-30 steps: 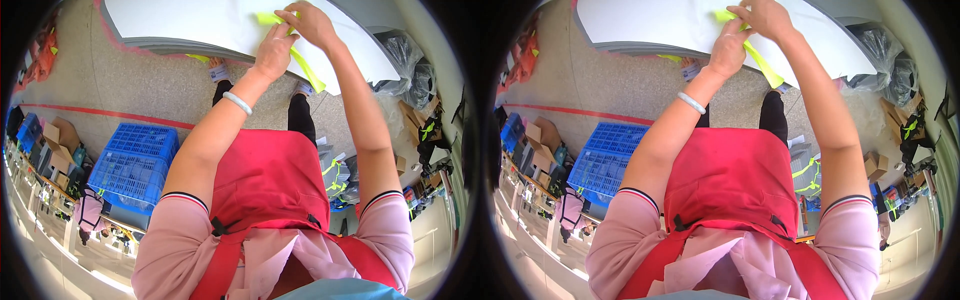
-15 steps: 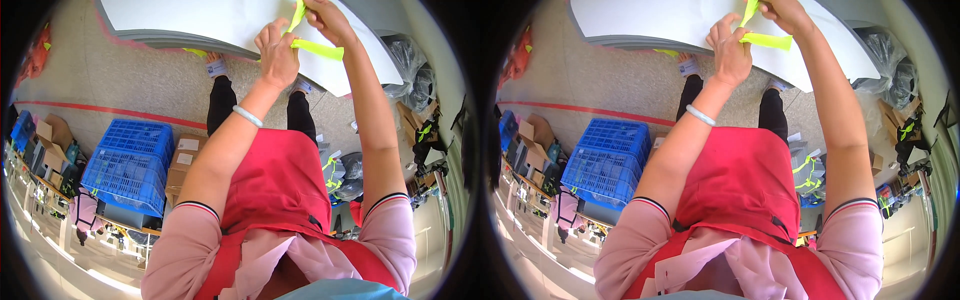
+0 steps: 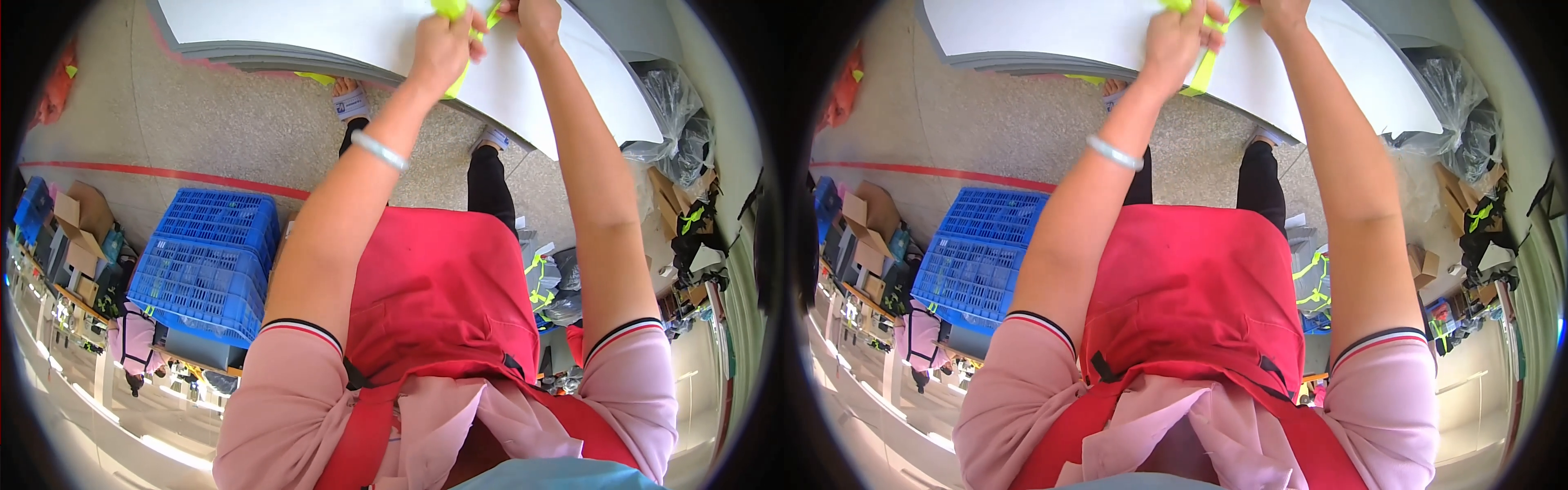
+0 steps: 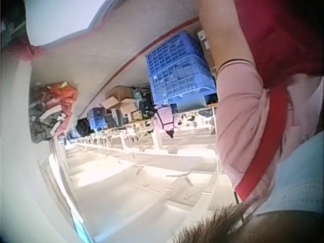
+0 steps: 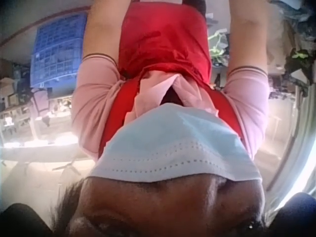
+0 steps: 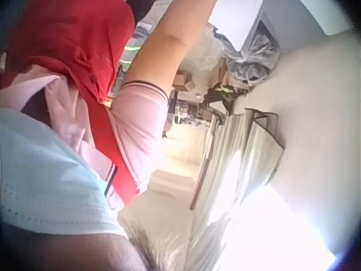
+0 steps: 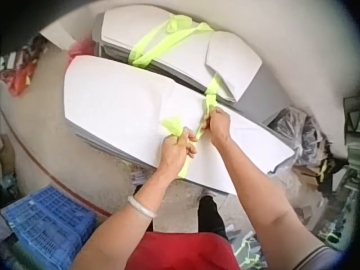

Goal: Gathering and bundling large white material sheets together using yellow plastic straps.

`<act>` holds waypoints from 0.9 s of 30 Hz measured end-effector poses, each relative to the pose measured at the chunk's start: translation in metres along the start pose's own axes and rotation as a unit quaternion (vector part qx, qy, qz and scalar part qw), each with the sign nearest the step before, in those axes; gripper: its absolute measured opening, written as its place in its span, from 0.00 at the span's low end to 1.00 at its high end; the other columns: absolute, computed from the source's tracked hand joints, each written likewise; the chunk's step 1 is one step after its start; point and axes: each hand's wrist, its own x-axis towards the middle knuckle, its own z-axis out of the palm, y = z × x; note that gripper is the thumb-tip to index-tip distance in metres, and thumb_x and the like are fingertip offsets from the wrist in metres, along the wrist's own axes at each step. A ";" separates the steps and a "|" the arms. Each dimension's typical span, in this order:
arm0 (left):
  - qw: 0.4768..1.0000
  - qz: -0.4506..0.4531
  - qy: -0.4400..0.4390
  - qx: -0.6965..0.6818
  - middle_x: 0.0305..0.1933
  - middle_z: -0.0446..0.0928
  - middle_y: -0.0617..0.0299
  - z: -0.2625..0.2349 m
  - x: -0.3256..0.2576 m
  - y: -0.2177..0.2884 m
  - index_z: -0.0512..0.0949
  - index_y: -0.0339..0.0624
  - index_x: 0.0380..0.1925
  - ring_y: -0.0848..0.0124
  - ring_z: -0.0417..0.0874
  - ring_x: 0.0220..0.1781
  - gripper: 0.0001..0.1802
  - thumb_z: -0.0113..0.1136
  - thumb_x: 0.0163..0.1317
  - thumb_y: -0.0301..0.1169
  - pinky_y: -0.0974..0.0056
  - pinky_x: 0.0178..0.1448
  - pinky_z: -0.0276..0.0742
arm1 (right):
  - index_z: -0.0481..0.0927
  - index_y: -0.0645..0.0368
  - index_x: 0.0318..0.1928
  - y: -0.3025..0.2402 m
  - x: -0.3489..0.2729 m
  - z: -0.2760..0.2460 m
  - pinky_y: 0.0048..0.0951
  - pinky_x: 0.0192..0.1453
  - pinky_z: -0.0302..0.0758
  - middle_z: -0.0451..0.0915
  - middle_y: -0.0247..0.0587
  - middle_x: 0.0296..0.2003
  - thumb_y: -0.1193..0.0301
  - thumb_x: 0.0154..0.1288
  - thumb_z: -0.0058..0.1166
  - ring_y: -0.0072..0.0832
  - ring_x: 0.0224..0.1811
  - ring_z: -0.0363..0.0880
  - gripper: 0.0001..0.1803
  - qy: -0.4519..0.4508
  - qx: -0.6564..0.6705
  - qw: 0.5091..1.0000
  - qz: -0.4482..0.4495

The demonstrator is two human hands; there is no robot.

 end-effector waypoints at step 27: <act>0.851 0.319 -0.153 0.388 0.35 0.82 0.58 0.015 0.011 -0.025 0.85 0.44 0.36 0.58 0.82 0.43 0.09 0.56 0.63 0.30 0.56 0.48 0.79 | 0.76 0.63 0.28 -0.007 0.007 -0.015 0.28 0.17 0.67 0.74 0.36 0.17 0.67 0.73 0.44 0.23 0.13 0.69 0.17 -0.195 0.103 0.974 0.049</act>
